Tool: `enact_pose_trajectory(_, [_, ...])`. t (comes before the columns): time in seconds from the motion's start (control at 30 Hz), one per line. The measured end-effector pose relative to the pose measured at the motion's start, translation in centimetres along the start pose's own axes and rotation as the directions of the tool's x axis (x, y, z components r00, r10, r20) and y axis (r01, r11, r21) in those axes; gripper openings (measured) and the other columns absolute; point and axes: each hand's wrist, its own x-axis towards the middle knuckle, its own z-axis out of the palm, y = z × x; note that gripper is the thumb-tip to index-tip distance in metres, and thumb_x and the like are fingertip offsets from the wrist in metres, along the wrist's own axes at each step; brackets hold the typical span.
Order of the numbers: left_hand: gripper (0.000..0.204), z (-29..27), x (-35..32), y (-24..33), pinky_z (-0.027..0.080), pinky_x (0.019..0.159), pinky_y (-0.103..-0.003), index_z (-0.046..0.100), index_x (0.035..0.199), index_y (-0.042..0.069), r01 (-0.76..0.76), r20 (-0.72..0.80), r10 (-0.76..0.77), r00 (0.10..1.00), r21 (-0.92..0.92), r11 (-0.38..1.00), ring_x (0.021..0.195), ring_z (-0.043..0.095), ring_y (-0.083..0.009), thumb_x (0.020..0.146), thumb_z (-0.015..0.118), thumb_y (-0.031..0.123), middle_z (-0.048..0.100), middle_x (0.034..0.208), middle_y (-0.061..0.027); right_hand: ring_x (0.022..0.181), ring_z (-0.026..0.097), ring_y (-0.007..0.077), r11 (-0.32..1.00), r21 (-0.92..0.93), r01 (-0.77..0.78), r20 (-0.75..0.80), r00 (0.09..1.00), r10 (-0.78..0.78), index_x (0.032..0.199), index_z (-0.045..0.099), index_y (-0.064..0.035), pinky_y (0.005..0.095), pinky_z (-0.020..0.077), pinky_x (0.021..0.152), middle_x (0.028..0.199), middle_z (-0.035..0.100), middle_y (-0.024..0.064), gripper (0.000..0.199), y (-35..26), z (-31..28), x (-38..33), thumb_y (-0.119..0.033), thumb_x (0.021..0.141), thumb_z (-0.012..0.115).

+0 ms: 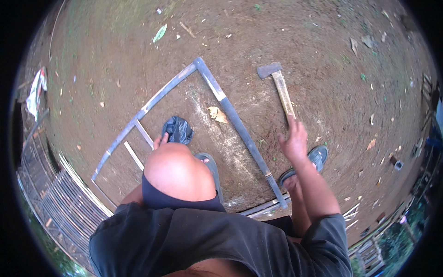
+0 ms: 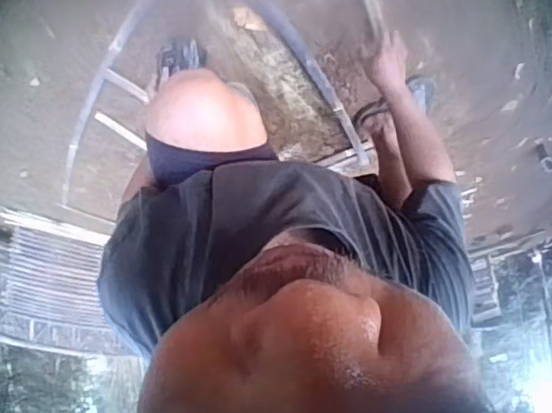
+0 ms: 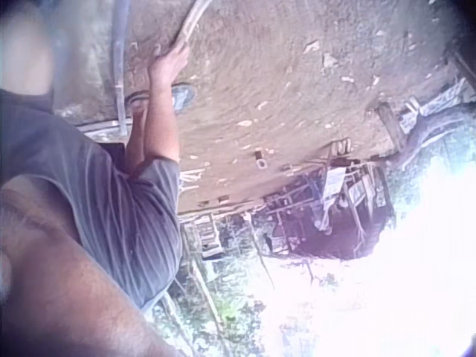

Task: The person assembles a rectangular bamboo frame on the ground, using a small axe to secure the joints. They position bamboo strips and strike them into place, then measure the frame with a tape measure.

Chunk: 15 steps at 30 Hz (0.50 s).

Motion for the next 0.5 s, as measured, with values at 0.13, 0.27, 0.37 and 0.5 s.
enact_pose_trajectory(0.13, [0.049, -0.2, 2.4, 0.3, 0.046, 0.09, -0.047, 0.058, 0.118, 0.005, 0.081, 0.167, -0.049, 0.985, -0.188, 0.979, 0.107, 0.054, -0.0388, 0.076, 0.074, 0.025, 0.053, 0.116, -0.021, 0.114, 0.06, 0.0379, 0.998, -0.002, -0.068, -0.214, 0.975, 0.066, 0.152, 0.043, -0.0153, 0.0472, 0.051, 0.098, 0.126, 0.057, 0.0194, 0.084, 9.8, -5.0, -1.5, -0.01, 0.078, 0.081])
enact_pose_trajectory(0.27, [0.018, -3.6, 7.5, 2.0, 0.052, 0.077, -0.04, 0.07, 0.094, -0.003, -0.04, 0.202, 0.088, 0.976, -0.233, 0.972, 0.085, 0.067, -0.0361, 0.08, 0.067, 0.009, 0.066, 0.09, -0.0191, 0.108, 0.064, 0.0327, 0.957, -0.003, -0.291, -0.22, 0.933, 0.284, 0.15, 0.046, -0.0174, 0.0437, 0.0536, 0.092, 0.122, 0.061, 0.0161, 0.077, 20.5, -9.8, -7.8, -0.013, 0.082, 0.081])
enact_pose_trajectory(0.37, [0.015, -6.9, 11.7, 5.9, 0.049, 0.073, -0.036, 0.069, 0.092, -0.002, -0.187, 0.201, 0.249, 0.947, -0.285, 0.94, 0.079, 0.065, -0.027, 0.079, 0.063, 0.004, 0.065, 0.084, -0.0132, 0.1, 0.066, 0.0301, 0.828, 0.023, -0.561, -0.185, 0.811, 0.554, 0.148, 0.05, -0.0151, 0.0421, 0.0546, 0.09, 0.122, 0.063, 0.0173, 0.069, 25.6, -12.2, -17.0, -0.017, 0.086, 0.079])
enact_pose_trajectory(0.5, [0.018, -8.7, 16.6, 13.4, 0.051, 0.076, -0.035, 0.068, 0.093, -0.003, -0.324, 0.299, 0.446, 0.844, -0.378, 0.867, 0.081, 0.066, -0.028, 0.08, 0.06, 0.004, 0.065, 0.086, -0.015, 0.104, 0.068, 0.0341, 0.603, 0.078, -0.794, -0.204, 0.579, 0.79, 0.146, 0.052, -0.0115, 0.0442, 0.0536, 0.092, 0.118, 0.068, 0.0198, 0.063, 27.6, -11.0, -37.1, -0.025, 0.089, 0.076])
